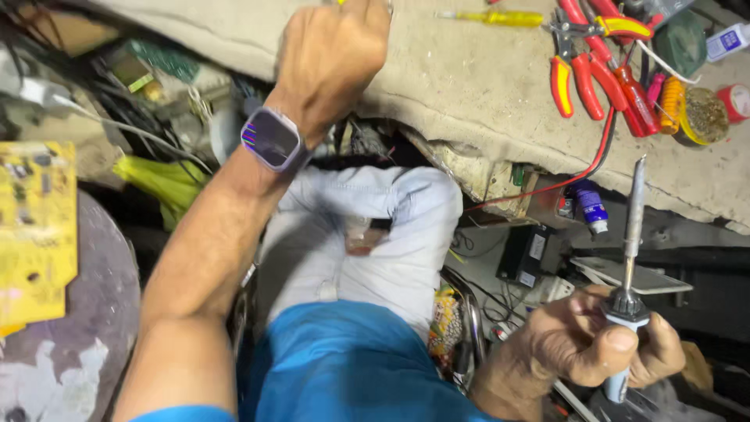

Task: The person strips wires, solders them to a lightbulb base, applies glue, and wraps the assembly with electrical tape. The person uses a soldering iron, wire strippers, a screwdriver, and electrical tape to complete the assembly.

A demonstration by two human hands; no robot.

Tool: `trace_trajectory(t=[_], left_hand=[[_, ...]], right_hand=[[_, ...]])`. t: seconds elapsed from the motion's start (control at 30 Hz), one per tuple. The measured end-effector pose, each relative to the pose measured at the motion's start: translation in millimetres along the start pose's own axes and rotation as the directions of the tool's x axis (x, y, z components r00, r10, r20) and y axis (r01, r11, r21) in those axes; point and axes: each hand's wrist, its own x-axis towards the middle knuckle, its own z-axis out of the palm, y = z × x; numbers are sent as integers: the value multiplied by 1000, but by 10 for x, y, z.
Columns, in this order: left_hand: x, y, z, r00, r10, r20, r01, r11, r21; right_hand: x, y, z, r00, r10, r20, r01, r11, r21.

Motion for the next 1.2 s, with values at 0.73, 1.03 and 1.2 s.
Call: trace_trajectory(t=[0.73, 1.03, 1.2], left_hand=[[-514, 644, 12, 911, -405, 79, 199, 262, -944], [-1144, 1135, -277, 875, -259, 410, 460, 179, -870], [-1495, 1351, -54, 685, -153, 713, 610, -414, -675]], right_hand=[[500, 316, -1174, 989, 65, -136, -111, 923, -368], [879, 162, -1650, 919, -4, -395, -197, 863, -466], [1089, 322, -1693, 894, 83, -440, -275, 878, -393]])
